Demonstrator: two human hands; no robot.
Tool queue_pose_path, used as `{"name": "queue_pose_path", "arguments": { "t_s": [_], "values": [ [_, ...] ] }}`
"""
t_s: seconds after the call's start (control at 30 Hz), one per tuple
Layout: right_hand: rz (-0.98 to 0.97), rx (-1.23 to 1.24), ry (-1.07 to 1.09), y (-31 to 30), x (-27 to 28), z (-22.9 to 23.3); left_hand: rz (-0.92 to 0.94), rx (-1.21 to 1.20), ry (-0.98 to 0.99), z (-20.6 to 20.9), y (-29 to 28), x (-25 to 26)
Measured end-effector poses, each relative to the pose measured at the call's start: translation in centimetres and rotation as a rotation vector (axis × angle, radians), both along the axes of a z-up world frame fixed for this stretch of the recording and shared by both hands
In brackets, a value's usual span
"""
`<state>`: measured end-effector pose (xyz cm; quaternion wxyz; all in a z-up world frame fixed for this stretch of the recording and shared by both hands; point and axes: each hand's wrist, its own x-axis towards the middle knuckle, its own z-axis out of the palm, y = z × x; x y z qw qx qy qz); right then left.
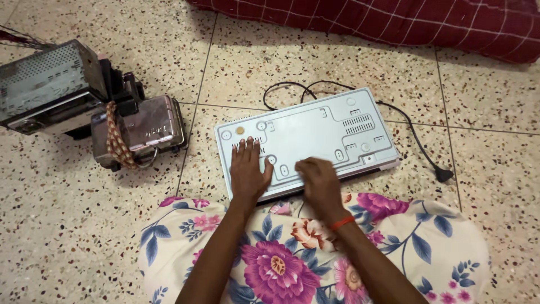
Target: The person sits on the floor and handles various electronic components, including a white DVD player casing, a power supply unit, and internal circuit boards, by moving and placing them together.
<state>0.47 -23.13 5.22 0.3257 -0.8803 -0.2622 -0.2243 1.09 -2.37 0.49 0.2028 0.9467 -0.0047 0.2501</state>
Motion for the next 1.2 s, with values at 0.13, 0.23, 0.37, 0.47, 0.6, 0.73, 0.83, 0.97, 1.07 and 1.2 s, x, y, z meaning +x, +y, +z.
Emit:
{"name": "queue_pose_path", "arguments": {
  "t_s": [0.13,0.23,0.37,0.47,0.6,0.73,0.83,0.97,1.07,1.2],
  "values": [
    [-0.089,0.056,0.072,0.1,0.6,0.0,-0.028,-0.007,-0.009,-0.1,-0.2,0.1],
    [0.025,0.066,0.095,0.9,0.0,0.1,-0.063,-0.021,0.025,0.0,-0.5,0.1],
    [0.151,0.017,0.083,0.6,0.0,1.1,-0.079,-0.02,0.01,0.1,-0.3,0.2],
    [0.049,0.034,0.103,2.0,0.9,0.8,-0.08,-0.02,0.026,-0.1,-0.3,0.1],
    [0.052,0.024,0.077,2.5,0.5,0.5,-0.07,-0.035,0.037,0.1,-0.4,0.1],
    [0.218,0.019,0.145,1.1,1.0,0.7,-0.072,-0.029,0.019,0.4,-0.4,0.1],
    [0.218,0.016,0.169,1.1,2.2,0.2,-0.077,-0.023,0.018,0.2,-0.3,0.1],
    [0.069,0.038,0.131,2.9,2.1,-0.9,-0.079,-0.018,0.026,-0.1,-0.4,0.1],
    [0.177,0.01,0.119,2.1,1.8,-0.6,-0.078,-0.021,0.033,0.0,-0.4,0.1],
    [0.28,-0.024,0.129,1.1,2.5,0.0,-0.003,0.033,0.071,-0.2,-0.4,0.3]
  ]
}}
